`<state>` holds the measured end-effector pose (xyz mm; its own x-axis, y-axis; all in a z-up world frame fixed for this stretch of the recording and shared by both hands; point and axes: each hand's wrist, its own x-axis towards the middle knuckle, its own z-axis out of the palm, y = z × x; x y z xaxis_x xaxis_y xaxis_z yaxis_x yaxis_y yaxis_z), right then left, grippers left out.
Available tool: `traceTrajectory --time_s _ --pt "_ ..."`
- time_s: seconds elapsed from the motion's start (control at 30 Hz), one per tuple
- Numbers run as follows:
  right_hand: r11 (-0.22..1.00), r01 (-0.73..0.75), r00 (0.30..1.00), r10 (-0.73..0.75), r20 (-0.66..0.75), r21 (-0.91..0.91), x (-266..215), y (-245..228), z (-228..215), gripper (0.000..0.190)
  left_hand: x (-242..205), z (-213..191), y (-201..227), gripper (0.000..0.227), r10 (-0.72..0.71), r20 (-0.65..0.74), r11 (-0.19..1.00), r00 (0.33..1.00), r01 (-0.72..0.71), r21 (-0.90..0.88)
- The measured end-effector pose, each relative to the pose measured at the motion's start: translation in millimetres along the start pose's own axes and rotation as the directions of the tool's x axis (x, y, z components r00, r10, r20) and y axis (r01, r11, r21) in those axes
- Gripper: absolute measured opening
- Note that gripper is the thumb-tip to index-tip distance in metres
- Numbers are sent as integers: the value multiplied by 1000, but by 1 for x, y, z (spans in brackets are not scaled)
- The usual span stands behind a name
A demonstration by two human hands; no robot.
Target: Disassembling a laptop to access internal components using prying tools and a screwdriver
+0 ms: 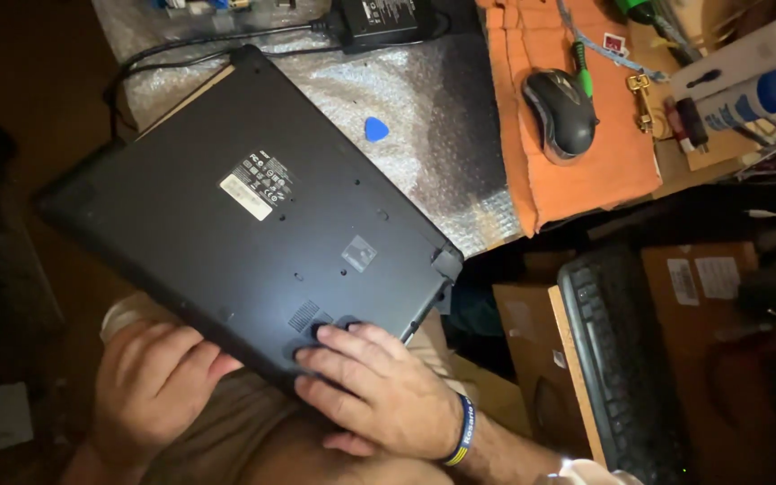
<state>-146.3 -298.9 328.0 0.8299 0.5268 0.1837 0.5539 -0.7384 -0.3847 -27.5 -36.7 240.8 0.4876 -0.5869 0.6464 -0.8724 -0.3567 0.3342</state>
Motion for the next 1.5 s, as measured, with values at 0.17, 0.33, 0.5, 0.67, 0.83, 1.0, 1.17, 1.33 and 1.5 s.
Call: traceTrajectory --time_s 0.17,0.33,0.5,0.67,0.83,1.0,1.17,1.33,1.5 --pt "994 37 999 -34 34 -98 0 -5 -1 36 10 -6 4 19 -3 -22 1000 1000 3 -14" --pt "983 118 990 -128 -67 -138 7 -16 -14 24 13 -3 4 19 -10 -54 1000 999 9 -19" --pt "975 164 978 -180 -101 -148 -3 -18 -6 17 19 -7 5 25 6 -27 999 1000 -5 41" --pt "993 116 973 -120 -199 -34 -12 -24 3 8 25 -8 6 27 55 -94 998 994 -54 12" --pt "978 -75 966 23 -257 -196 -8 -34 5 29 40 -15 11 32 52 -103 999 993 -50 16" --pt "939 -194 943 98 -319 -283 2 -42 -5 36 52 -20 14 36 106 -178 994 978 -102 33" --pt "955 -167 917 60 -394 -245 3 -42 -2 28 55 -21 13 36 96 -160 995 982 -101 -20" --pt "952 -187 897 65 -438 -242 -1 -40 -8 32 65 -23 15 34 78 -195 995 978 -89 -48" --pt "934 -221 887 74 -455 -279 -7 -40 -20 32 80 -28 23 28 61 -182 997 981 -70 -42"
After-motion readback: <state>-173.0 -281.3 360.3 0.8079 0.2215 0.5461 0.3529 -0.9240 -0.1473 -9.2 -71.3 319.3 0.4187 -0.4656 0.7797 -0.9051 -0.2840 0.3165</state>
